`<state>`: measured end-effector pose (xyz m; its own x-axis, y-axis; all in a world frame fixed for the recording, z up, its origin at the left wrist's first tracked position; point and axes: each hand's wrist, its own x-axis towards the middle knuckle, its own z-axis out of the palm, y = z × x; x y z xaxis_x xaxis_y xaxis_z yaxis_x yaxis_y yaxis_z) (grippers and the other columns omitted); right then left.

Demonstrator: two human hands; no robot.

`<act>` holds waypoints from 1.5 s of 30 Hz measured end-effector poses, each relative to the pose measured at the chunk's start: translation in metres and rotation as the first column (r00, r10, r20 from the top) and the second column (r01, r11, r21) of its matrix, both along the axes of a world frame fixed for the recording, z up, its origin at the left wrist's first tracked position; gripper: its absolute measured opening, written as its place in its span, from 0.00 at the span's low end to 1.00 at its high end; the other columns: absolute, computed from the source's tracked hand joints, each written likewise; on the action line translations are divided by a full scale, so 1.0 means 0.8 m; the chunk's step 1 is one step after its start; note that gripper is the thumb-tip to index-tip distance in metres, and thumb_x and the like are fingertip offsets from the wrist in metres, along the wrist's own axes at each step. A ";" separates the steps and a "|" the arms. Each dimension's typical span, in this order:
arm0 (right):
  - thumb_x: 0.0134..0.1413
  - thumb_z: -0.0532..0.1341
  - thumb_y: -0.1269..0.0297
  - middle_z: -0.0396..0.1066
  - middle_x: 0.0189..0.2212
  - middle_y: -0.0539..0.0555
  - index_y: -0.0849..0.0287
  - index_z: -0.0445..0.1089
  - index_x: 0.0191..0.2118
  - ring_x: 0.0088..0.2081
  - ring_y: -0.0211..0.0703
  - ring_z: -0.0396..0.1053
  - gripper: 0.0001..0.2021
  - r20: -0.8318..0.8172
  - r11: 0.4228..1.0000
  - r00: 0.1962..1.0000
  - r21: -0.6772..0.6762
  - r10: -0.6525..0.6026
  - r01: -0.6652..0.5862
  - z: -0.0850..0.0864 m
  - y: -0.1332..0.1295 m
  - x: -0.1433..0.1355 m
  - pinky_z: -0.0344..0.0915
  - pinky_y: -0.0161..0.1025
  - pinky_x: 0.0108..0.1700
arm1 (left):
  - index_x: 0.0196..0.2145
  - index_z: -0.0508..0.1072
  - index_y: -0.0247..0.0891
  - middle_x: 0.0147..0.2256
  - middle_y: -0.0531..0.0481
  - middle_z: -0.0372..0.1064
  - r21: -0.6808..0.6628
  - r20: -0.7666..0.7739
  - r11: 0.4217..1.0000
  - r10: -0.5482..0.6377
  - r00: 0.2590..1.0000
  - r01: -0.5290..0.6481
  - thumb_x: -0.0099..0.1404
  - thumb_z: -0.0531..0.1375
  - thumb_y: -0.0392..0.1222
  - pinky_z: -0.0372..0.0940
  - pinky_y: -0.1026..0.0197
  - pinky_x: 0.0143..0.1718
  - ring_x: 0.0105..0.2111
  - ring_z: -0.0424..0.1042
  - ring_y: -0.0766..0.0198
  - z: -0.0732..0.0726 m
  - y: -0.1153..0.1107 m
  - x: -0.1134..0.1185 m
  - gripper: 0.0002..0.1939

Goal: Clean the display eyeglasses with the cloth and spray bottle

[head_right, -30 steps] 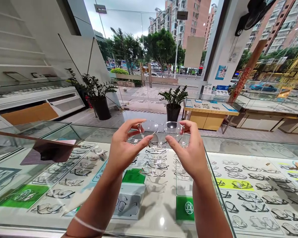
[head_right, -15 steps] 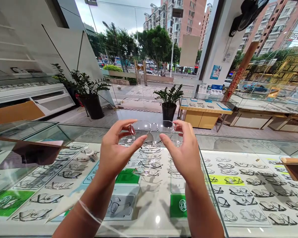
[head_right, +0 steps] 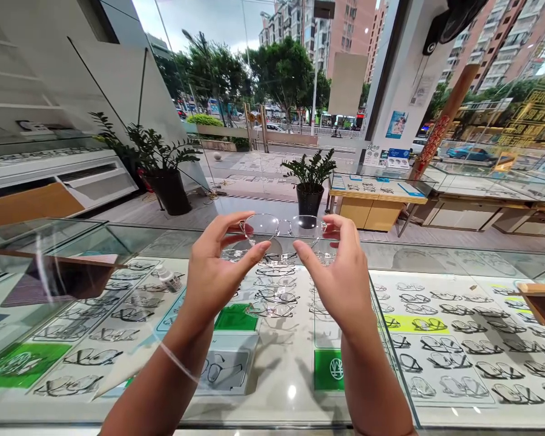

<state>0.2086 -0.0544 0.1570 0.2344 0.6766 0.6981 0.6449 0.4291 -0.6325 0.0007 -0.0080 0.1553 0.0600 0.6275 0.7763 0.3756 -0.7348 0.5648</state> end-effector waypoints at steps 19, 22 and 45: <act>0.58 0.69 0.45 0.75 0.50 0.58 0.51 0.69 0.56 0.49 0.54 0.75 0.26 -0.031 0.998 1.000 -0.059 0.003 -0.005 0.007 -0.009 0.000 0.72 0.55 0.52 | 0.56 0.76 0.47 0.45 0.49 0.73 0.120 0.050 0.993 -0.002 0.999 -0.004 0.63 0.73 0.48 0.71 0.55 0.46 0.42 0.72 0.61 -0.002 -0.002 0.001 0.25; 0.58 0.69 0.45 0.76 0.51 0.58 0.51 0.70 0.56 0.49 0.54 0.75 0.25 -0.020 0.997 1.000 -0.080 0.015 -0.017 0.007 -0.008 0.001 0.72 0.56 0.52 | 0.55 0.76 0.47 0.44 0.50 0.72 0.168 0.050 0.986 0.012 0.999 -0.020 0.61 0.74 0.47 0.70 0.55 0.45 0.41 0.71 0.62 -0.002 -0.002 0.001 0.26; 0.58 0.68 0.43 0.78 0.49 0.59 0.52 0.72 0.54 0.47 0.55 0.76 0.24 0.012 0.995 1.000 -0.100 0.018 -0.016 0.008 -0.010 0.002 0.72 0.57 0.52 | 0.55 0.76 0.46 0.44 0.50 0.71 0.208 0.032 0.978 0.029 0.999 -0.035 0.61 0.75 0.47 0.70 0.54 0.45 0.41 0.70 0.61 -0.001 -0.001 0.000 0.26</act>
